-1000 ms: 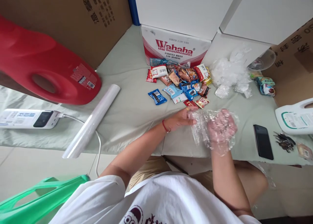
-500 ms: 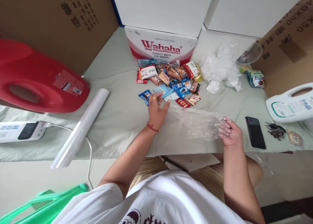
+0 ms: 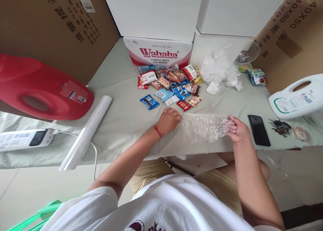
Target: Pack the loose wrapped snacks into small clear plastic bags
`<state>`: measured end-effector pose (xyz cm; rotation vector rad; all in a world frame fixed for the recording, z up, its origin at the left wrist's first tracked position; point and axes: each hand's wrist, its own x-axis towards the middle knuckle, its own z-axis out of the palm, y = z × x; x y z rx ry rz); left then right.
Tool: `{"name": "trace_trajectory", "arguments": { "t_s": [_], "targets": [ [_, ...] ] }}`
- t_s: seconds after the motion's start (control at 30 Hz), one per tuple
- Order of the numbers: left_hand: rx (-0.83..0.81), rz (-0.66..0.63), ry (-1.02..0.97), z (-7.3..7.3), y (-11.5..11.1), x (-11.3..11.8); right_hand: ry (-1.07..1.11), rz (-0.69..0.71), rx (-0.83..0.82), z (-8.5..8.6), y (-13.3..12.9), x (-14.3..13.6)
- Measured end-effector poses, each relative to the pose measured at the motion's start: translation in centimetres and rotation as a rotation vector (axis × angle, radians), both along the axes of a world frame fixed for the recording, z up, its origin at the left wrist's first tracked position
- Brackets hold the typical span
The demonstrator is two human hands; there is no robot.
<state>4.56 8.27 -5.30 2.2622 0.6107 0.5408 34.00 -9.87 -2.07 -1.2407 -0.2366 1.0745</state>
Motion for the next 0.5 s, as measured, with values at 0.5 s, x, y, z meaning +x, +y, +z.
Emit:
{"name": "trace_trajectory", "arguments": {
  "t_s": [0.5],
  "targets": [
    [-1.091,0.722,-0.303,2.2,-4.2,-5.2,-1.177,0.151,-0.358,0.6,7.2,0.6]
  ]
}}
